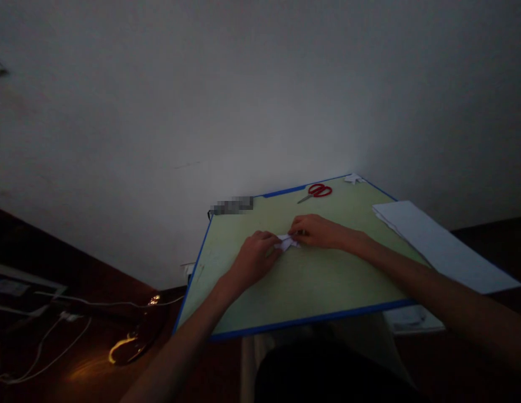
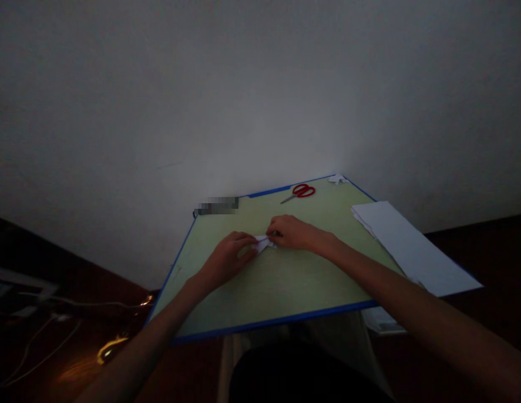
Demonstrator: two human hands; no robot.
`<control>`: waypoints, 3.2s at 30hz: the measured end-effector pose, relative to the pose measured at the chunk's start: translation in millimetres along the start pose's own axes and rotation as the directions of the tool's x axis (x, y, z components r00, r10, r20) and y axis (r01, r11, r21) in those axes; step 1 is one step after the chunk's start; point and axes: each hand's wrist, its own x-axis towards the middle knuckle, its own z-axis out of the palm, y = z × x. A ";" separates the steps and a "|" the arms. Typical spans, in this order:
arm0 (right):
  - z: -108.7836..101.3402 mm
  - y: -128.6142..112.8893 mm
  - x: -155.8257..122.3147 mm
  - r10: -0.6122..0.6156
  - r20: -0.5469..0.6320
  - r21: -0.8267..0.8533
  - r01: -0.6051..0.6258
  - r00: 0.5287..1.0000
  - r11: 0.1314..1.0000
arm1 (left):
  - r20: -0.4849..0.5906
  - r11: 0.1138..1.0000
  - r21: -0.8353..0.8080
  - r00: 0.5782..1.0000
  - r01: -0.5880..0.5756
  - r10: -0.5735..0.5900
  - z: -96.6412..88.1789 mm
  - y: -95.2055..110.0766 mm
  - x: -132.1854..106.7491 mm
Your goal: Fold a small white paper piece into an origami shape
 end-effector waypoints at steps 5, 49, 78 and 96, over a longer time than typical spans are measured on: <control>5.0 -8.2 -17.6 -0.090 -0.045 -0.087 0.086 0.995 0.992 | -0.050 0.989 -0.065 0.990 -0.133 0.130 12.0 -14.3 -5.6; 14.5 -21.7 0.4 0.349 0.018 0.244 -0.342 0.937 0.907 | 0.029 0.949 -0.123 0.955 -0.290 0.296 8.8 -20.5 -21.0; -14.4 1.9 16.8 0.353 0.395 0.276 -0.476 0.848 0.835 | 0.073 0.945 -0.077 0.943 -0.319 0.324 3.1 -13.3 -20.2; 6.0 -9.5 -27.7 -0.024 0.029 0.108 0.021 0.999 0.994 | 0.049 0.921 0.217 0.946 -0.323 0.321 -0.8 -10.3 -22.3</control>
